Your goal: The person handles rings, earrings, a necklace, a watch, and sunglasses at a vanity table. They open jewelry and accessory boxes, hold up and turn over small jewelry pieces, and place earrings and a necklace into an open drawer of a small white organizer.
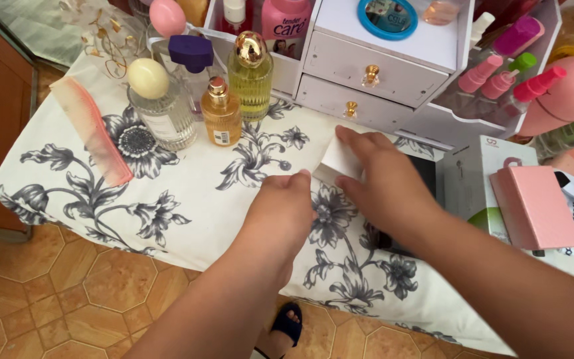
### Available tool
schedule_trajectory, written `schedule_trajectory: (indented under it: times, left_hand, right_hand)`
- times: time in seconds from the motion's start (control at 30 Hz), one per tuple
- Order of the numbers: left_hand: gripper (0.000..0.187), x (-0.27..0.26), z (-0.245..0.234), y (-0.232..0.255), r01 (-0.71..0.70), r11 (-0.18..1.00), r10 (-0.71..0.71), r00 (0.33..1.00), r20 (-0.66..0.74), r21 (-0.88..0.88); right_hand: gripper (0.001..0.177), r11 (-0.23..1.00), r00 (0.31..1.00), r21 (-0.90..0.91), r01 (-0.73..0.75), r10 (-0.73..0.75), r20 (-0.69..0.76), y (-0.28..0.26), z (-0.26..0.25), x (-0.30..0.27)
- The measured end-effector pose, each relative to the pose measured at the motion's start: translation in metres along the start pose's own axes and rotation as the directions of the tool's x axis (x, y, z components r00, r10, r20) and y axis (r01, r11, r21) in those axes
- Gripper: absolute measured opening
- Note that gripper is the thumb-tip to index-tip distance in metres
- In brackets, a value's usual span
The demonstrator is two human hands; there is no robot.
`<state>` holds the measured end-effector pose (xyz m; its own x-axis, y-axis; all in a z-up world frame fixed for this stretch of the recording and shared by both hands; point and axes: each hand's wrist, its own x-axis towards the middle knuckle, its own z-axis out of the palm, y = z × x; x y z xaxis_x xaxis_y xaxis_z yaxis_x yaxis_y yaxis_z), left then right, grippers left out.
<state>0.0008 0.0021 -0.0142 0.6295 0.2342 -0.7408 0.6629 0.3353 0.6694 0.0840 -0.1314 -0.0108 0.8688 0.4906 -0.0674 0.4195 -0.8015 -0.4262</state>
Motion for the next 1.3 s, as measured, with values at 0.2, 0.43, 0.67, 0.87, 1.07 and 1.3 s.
schedule_trajectory:
  times: [0.2,0.43,0.67,0.87,1.07,1.3]
  left_hand:
    - [0.066,0.015,0.012,0.017,0.073,0.969,-0.046,0.992,0.116,-0.238]
    - [0.057,0.001,0.045,0.065,0.076,0.919,0.127,0.871,0.474,-0.387]
    - [0.055,-0.033,0.098,0.097,0.121,0.967,0.054,0.760,0.647,-0.224]
    - [0.047,-0.058,0.133,0.107,0.057,0.986,0.082,0.644,0.761,-0.154]
    - [0.046,-0.080,0.154,0.119,-0.035,0.996,0.089,0.657,0.749,-0.087]
    - [0.049,-0.086,0.152,0.130,-0.108,0.992,0.117,0.609,0.784,-0.064]
  right_hand:
    - [0.076,0.982,0.999,0.185,-0.029,0.031,-0.008,0.000,-0.033,-0.006]
    - [0.073,0.938,0.988,0.316,0.143,-0.117,-0.100,0.003,-0.097,-0.035]
    - [0.073,0.960,0.938,0.108,0.259,-0.224,-0.264,0.020,-0.149,-0.077]
    - [0.072,0.967,0.916,0.019,0.253,-0.233,-0.326,0.030,-0.180,-0.100]
    - [0.071,0.948,0.844,-0.220,0.231,-0.308,-0.439,0.030,-0.199,-0.110]
    - [0.063,0.898,0.753,-0.355,0.259,-0.418,-0.508,0.023,-0.205,-0.106]
